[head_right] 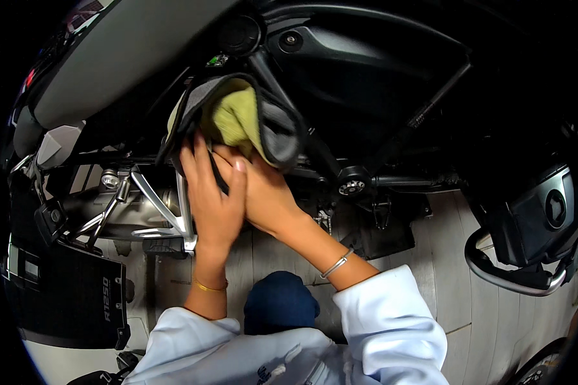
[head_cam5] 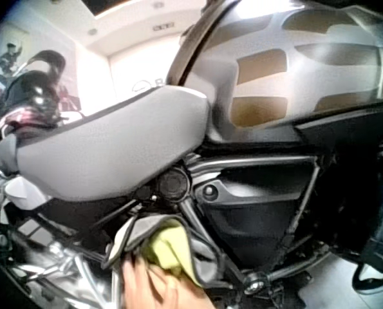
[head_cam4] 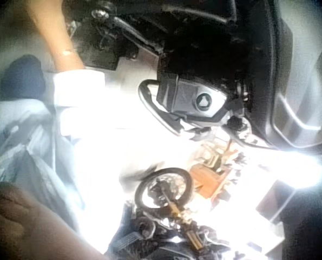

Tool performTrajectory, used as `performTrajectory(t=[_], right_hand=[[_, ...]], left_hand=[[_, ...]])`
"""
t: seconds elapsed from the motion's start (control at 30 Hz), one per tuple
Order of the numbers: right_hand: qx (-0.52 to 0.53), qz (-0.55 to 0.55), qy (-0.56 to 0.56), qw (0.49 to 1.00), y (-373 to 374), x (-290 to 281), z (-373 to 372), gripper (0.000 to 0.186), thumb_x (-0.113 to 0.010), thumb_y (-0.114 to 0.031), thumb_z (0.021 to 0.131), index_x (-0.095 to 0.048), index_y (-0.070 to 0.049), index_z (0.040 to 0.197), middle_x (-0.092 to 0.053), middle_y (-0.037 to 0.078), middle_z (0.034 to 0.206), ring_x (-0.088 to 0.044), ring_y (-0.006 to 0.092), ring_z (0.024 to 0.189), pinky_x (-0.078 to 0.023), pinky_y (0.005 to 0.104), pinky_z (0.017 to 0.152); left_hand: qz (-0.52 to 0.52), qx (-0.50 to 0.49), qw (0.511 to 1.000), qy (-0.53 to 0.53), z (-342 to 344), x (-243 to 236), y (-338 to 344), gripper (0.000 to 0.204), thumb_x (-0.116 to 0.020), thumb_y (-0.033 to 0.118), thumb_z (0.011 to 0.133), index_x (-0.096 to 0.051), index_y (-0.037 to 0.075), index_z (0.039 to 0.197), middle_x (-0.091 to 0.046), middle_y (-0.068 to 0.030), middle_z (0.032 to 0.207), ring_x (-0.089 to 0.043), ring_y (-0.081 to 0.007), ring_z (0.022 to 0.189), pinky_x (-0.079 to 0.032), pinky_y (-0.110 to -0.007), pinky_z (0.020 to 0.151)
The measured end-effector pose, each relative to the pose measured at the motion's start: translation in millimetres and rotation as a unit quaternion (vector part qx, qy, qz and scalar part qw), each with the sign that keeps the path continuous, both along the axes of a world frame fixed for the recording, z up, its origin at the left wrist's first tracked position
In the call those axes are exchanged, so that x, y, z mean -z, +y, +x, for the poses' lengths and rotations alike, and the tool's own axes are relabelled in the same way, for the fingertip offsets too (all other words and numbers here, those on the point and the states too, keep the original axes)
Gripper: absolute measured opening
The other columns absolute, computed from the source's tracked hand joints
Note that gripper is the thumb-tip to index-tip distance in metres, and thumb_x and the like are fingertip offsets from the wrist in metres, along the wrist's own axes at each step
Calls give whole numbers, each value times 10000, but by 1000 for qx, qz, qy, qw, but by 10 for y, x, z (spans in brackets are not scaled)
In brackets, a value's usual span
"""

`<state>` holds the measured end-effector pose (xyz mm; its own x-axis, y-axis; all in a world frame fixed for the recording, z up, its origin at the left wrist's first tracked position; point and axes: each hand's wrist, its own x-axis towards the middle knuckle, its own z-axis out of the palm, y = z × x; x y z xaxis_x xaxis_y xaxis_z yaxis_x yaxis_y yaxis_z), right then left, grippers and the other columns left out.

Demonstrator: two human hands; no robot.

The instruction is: The person wipes various parts of a motorcycle with a yellow microfiber cloth, including the engine casing, exhaust, frame, and seat. They use both hands to maneuver the cloth around the bike's components.

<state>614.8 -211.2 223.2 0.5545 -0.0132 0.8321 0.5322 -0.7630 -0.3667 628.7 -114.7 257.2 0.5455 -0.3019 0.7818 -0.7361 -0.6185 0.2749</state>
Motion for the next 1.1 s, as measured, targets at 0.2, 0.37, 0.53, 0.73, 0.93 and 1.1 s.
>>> performTrajectory(t=[0.2,0.37,0.53,0.73,0.93,1.1], right_hand=[[63,-43,-96,992,-60,-347,165,313,-531,-166,884,-675,-121,1159,-553,79,1349,-530,317,1173,-449,367,960],[-8,3,-93,996,203,-579,700,325,-540,-230,853,-629,-79,1128,-572,142,1245,-592,328,1010,-466,415,818],[-127,-20,-53,990,560,-509,926,363,-503,-190,907,-543,-47,1238,-528,202,1282,-489,370,1196,-376,458,1016],[-116,-13,-195,974,1245,-699,1007,420,-554,-124,873,-517,29,1262,-572,203,1220,-566,362,1134,-477,432,942],[-187,62,-129,972,1364,-530,798,332,-534,-175,864,-606,-22,1151,-634,165,1130,-608,333,1046,-480,415,924],[-184,38,-105,977,1152,-135,530,345,-523,-158,893,-583,-46,1214,-611,163,1189,-587,314,1108,-470,409,950]], left_hand=[[-20,10,986,-163,173,-263,39,746,-703,295,803,-397,-54,1387,-255,-349,1440,-282,-495,1348,-245,-502,1114],[-31,-26,980,-196,510,-532,293,585,-695,279,770,-522,13,1261,-458,-257,1287,-466,-430,1163,-368,-515,997],[25,-127,985,-112,548,-415,706,472,-626,359,842,-572,-4,1138,-533,-275,1143,-499,-456,1079,-399,-501,940],[-54,-126,984,-111,643,-559,1287,474,-452,283,977,-465,-38,1325,-440,-279,1356,-430,-441,1261,-327,-459,1060],[-125,-190,973,-33,379,-239,1282,529,-400,338,1001,-414,-28,1384,-331,-276,1451,-374,-424,1324,-293,-446,1084],[-70,-166,983,-33,105,6,1167,573,-450,344,973,-433,-63,1376,-414,-324,1385,-380,-460,1316,-282,-468,1098]])
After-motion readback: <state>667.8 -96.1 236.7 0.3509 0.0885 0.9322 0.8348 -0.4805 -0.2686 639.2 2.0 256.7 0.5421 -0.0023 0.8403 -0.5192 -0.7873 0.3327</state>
